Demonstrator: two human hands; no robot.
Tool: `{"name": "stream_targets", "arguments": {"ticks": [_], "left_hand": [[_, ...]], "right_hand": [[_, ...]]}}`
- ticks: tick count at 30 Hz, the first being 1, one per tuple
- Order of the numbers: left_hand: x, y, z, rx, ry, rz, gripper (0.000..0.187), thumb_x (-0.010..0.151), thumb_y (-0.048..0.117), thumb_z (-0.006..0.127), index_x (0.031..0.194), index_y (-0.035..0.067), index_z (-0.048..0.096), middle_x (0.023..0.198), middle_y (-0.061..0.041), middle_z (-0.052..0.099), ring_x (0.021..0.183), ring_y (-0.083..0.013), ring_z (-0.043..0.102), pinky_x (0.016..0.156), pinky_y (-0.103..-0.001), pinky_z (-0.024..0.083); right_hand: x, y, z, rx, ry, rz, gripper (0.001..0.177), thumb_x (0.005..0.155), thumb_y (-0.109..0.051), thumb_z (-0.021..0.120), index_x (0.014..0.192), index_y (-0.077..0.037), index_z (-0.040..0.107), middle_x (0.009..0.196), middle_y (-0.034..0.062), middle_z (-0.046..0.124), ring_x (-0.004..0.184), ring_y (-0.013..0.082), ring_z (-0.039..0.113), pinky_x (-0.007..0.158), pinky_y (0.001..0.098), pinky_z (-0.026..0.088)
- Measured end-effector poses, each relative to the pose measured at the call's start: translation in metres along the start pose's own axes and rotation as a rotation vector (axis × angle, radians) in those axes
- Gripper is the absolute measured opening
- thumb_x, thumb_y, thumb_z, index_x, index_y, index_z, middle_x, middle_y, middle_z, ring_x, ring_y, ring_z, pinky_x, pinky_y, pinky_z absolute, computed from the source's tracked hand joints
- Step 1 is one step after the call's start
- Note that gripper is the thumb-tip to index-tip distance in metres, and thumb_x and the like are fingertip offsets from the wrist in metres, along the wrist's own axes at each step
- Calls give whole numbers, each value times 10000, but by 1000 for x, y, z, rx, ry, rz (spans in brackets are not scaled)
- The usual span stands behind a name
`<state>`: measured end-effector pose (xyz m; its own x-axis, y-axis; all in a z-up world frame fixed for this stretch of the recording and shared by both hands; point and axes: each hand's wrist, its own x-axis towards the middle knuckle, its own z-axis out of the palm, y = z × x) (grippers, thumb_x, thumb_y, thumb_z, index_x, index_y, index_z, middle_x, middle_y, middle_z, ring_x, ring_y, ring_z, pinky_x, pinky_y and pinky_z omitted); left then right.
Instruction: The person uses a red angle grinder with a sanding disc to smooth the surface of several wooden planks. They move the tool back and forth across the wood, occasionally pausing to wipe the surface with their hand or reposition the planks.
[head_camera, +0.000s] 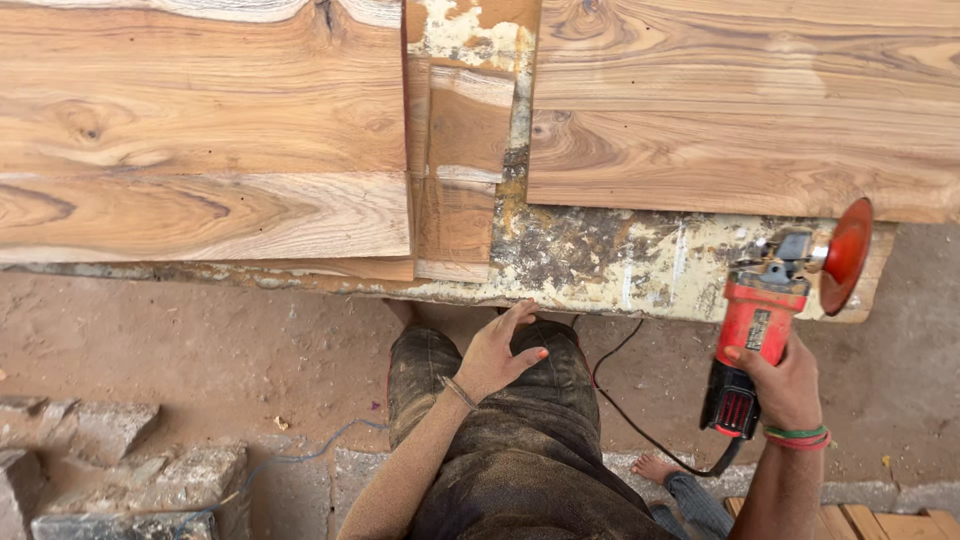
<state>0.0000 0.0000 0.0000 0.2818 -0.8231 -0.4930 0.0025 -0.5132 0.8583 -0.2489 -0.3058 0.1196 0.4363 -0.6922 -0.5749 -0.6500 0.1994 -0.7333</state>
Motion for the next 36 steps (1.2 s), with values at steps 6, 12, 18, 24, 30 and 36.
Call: {"name": "stream_targets", "arguments": {"ticks": [6, 12, 18, 24, 30, 36], "left_hand": [[-7, -45, 53, -770, -615, 317, 1284, 737, 891, 570, 1660, 112, 135, 1636, -153, 373, 1484, -320, 423, 1210, -490, 394], [-83, -70, -30, -951, -809, 342, 1192, 735, 680, 834, 1610, 38, 340, 1423, -287, 481, 1274, -413, 548, 1086, -566, 460], [-181, -57, -152, -1202, -491, 531, 999, 762, 482, 936, 1509, 39, 444, 1502, -181, 555, 1442, -261, 516, 1261, -439, 442], [-180, -67, -196, -1307, -121, 504, 967, 761, 438, 942, 1474, -37, 494, 1407, -195, 610, 1299, -284, 624, 1099, -458, 548], [-205, -84, -246, -1425, 194, 538, 960, 721, 457, 945, 1426, -22, 503, 1255, -157, 669, 1093, -262, 691, 919, -435, 605], [-256, -105, -282, -1226, 376, 559, 861, 702, 361, 971, 1337, -28, 538, 1193, -141, 683, 1114, -270, 707, 953, -441, 620]], "right_hand": [[-100, 0, 125, 267, -236, -37, 726, 726, -434, 839, 1171, 97, 623, 975, 167, 750, 851, 263, 749, 747, 392, 618], [-154, -12, 282, 361, -579, -133, 908, 709, -483, 873, 1357, 53, 531, 1143, 182, 678, 948, 263, 714, 801, 398, 609], [-155, -38, 370, -740, -513, -965, 526, 838, -457, 695, 1269, -166, 615, 1244, 114, 695, 1172, 387, 681, 1038, 482, 507], [-210, -73, 440, -821, -235, -373, 1055, 656, -589, 846, 1454, -29, 444, 1124, 243, 712, 1082, 400, 708, 884, 470, 562], [-194, -79, 520, -505, -262, -671, 971, 745, -371, 879, 1461, 39, 367, 1231, 258, 677, 1110, 343, 724, 886, 438, 602], [-203, -91, 565, -272, -562, -633, 908, 780, -264, 845, 1480, 39, 354, 1194, 215, 722, 1098, 288, 755, 928, 406, 598]]}}
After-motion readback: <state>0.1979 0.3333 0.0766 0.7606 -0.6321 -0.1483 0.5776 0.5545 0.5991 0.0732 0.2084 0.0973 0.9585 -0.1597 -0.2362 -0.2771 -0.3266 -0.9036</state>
